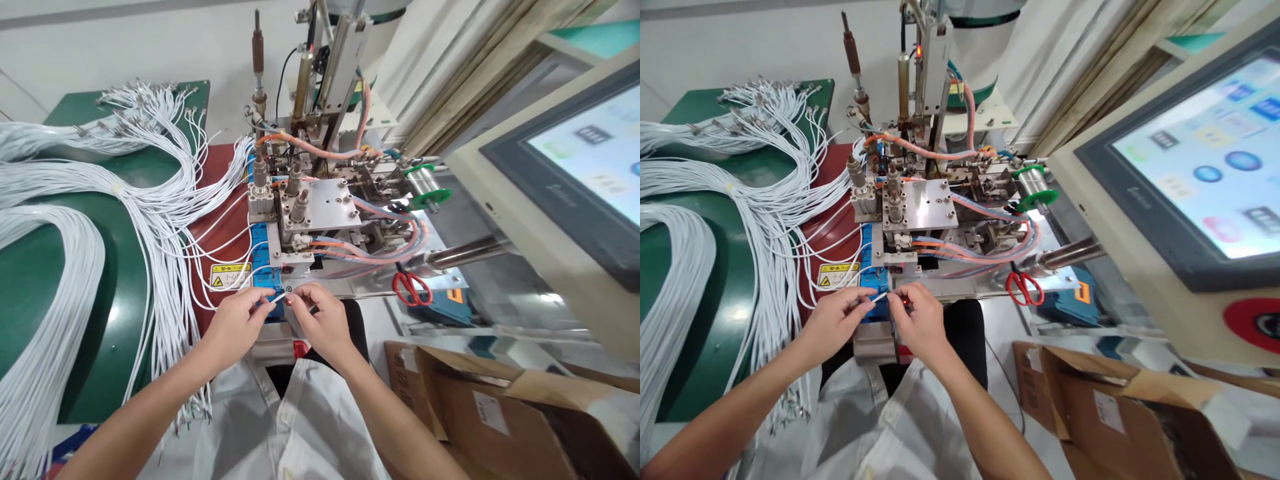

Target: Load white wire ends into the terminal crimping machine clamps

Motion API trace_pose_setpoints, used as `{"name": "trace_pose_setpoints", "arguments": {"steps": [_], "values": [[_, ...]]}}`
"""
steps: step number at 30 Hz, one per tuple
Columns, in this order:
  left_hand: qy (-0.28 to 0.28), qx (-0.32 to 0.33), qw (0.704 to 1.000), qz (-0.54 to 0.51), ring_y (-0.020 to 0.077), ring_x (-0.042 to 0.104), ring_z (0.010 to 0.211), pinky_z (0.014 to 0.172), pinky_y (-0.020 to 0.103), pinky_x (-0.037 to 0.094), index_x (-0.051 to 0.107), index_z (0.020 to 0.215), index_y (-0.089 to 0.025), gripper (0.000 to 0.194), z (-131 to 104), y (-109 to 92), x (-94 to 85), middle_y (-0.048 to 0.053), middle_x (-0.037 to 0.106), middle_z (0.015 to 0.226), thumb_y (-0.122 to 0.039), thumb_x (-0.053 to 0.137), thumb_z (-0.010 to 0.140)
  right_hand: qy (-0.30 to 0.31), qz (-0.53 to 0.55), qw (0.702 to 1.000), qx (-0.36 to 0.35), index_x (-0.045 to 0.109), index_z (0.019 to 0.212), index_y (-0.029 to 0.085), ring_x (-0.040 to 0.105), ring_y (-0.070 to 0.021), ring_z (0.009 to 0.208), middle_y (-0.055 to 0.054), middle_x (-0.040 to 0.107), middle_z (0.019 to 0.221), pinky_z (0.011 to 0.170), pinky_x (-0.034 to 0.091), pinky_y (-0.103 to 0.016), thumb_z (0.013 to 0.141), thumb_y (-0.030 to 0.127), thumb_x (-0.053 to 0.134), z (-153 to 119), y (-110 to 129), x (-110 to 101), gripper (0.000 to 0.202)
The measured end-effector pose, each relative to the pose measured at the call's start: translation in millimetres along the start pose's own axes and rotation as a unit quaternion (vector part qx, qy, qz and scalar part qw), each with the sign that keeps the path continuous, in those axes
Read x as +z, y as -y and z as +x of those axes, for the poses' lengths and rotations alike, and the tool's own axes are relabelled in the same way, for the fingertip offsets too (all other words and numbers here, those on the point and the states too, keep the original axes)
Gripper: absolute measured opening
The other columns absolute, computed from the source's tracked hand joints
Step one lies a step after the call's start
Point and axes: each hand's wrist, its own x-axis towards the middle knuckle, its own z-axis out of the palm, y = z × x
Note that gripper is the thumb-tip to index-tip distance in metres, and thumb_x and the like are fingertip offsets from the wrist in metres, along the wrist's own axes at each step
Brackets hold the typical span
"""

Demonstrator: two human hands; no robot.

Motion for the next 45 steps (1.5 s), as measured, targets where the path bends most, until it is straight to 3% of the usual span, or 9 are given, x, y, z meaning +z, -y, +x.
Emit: {"name": "trace_pose_setpoints", "arguments": {"steps": [4, 14, 20, 27, 34, 37, 41, 45], "values": [[0.017, 0.025, 0.997, 0.077, 0.0166, 0.059, 0.079, 0.073, 0.029, 0.045, 0.062, 0.087, -0.020, 0.017, 0, 8, -5.8, 0.002, 0.063, 0.082, -0.016, 0.047, 0.083, 0.021, 0.040, 0.998, 0.051, 0.057, 0.073, 0.019, 0.053, -0.0135, 0.060, -0.001, 0.059, 0.067, 0.057, 0.041, -0.024, 0.082, 0.026, 0.047, 2, -14, 9, 0.015], [-0.031, 0.062, 0.977, 0.201, 0.0171, 0.055, 0.075, 0.068, 0.030, 0.045, 0.055, 0.083, -0.018, 0.014, -1, 11, 3.5, 0.004, 0.056, 0.080, -0.013, 0.042, 0.086, 0.017, -0.019, 0.997, 0.069, 0.054, 0.069, 0.019, 0.052, -0.0153, 0.058, 0.000, 0.055, 0.059, 0.053, 0.038, -0.024, 0.081, 0.026, 0.045, -2, -15, 16, 0.017], [-0.022, 0.068, 0.984, 0.162, 0.0163, 0.055, 0.075, 0.070, 0.029, 0.045, 0.055, 0.082, -0.019, 0.014, 1, 14, 1.4, 0.003, 0.056, 0.079, -0.011, 0.044, 0.084, 0.057, -0.002, 0.997, 0.041, 0.054, 0.073, 0.020, 0.051, -0.0141, 0.060, 0.001, 0.055, 0.064, 0.057, 0.039, -0.024, 0.085, 0.028, 0.042, 6, -23, 11, 0.018], [-0.012, 0.063, 0.989, 0.133, 0.0163, 0.055, 0.076, 0.071, 0.030, 0.044, 0.055, 0.081, -0.017, 0.014, 1, 15, 0.9, 0.003, 0.056, 0.079, -0.011, 0.044, 0.085, 0.003, -0.025, 0.999, -0.033, 0.053, 0.067, 0.019, 0.050, -0.0148, 0.065, -0.001, 0.053, 0.066, 0.061, 0.038, -0.025, 0.084, 0.025, 0.047, 8, -18, 11, 0.019], [-0.013, 0.058, 0.989, 0.136, 0.0167, 0.055, 0.076, 0.072, 0.030, 0.044, 0.056, 0.083, -0.017, 0.014, 0, 16, 1.4, 0.003, 0.056, 0.080, -0.011, 0.044, 0.085, 0.000, -0.023, 1.000, -0.008, 0.054, 0.074, 0.019, 0.052, -0.0154, 0.068, -0.002, 0.055, 0.071, 0.065, 0.039, -0.027, 0.089, 0.029, 0.038, 3, -26, 13, 0.023], [-0.016, 0.067, 0.988, 0.139, 0.0164, 0.055, 0.076, 0.073, 0.030, 0.045, 0.056, 0.083, -0.017, 0.015, 0, 16, 1.7, 0.003, 0.056, 0.080, -0.011, 0.043, 0.085, 0.006, -0.071, 0.997, -0.023, 0.054, 0.075, 0.019, 0.053, -0.0167, 0.071, -0.004, 0.057, 0.073, 0.066, 0.038, -0.027, 0.090, 0.033, 0.035, 7, -25, 14, 0.028], [-0.017, 0.081, 0.986, 0.147, 0.0161, 0.056, 0.077, 0.073, 0.030, 0.046, 0.056, 0.084, -0.017, 0.015, -1, 16, 1.8, 0.003, 0.056, 0.081, -0.011, 0.042, 0.085, 0.024, -0.161, 0.986, -0.042, 0.053, 0.072, 0.019, 0.053, -0.0175, 0.068, -0.004, 0.057, 0.069, 0.062, 0.036, -0.026, 0.090, 0.037, 0.035, 12, -24, 17, 0.032], [-0.018, 0.086, 0.981, 0.173, 0.0161, 0.056, 0.078, 0.074, 0.030, 0.047, 0.055, 0.087, -0.017, 0.017, -1, 17, 3.2, 0.004, 0.057, 0.083, -0.010, 0.040, 0.086, 0.010, -0.174, 0.984, -0.026, 0.048, 0.063, 0.020, 0.049, -0.0151, 0.057, -0.002, 0.053, 0.059, 0.053, 0.032, -0.024, 0.090, 0.034, 0.032, 11, -25, 23, 0.034]]}}
